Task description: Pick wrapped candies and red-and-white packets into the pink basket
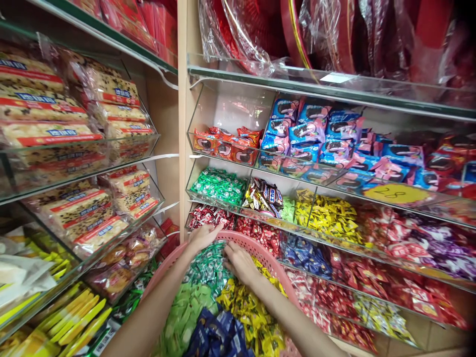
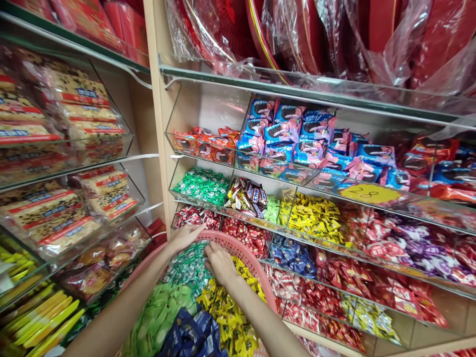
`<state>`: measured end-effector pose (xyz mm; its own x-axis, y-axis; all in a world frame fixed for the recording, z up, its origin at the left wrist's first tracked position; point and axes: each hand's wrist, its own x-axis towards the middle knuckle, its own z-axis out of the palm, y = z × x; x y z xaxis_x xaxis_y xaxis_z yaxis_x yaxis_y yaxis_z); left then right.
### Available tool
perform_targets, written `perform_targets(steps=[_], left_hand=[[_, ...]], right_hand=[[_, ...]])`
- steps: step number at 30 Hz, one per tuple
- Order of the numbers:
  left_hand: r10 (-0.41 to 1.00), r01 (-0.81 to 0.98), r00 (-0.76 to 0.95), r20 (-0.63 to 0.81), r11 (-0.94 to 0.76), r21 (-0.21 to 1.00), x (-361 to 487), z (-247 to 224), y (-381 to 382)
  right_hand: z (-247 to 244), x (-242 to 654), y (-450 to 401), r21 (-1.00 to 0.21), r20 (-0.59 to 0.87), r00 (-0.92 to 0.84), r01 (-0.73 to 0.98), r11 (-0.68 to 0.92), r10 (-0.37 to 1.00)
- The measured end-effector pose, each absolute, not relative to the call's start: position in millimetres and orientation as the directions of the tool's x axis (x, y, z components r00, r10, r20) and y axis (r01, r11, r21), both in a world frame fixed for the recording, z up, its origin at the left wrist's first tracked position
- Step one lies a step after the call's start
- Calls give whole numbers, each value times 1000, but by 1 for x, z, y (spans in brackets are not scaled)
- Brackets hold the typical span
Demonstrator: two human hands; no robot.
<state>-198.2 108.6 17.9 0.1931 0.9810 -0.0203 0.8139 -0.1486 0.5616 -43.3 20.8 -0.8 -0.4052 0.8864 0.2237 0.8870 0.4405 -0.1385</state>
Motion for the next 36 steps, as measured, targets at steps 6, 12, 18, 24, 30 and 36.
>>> perform_targets(steps=[6,12,18,24,30,36], left_hand=[[983,817,183,-9,-147,558,-200,15,109],[982,803,188,-27,-138,580,-201,12,111],[984,773,180,-6,-137,619,-202,8,110],[987,777,161,2,-128,616,-210,7,107],[991,784,127,-29,-82,615,-218,10,105],[991,792,133,-10,-100,602,-217,8,107]], right_hand=[[43,-48,25,-126,296,-450,856,502,842],[126,-64,66,-26,437,-421,878,479,795],[159,-71,123,106,221,-237,970,218,946],[151,-76,158,116,40,-101,989,95,994],[146,-77,167,108,15,-31,994,30,999],[147,-77,165,103,32,-29,994,26,999]])
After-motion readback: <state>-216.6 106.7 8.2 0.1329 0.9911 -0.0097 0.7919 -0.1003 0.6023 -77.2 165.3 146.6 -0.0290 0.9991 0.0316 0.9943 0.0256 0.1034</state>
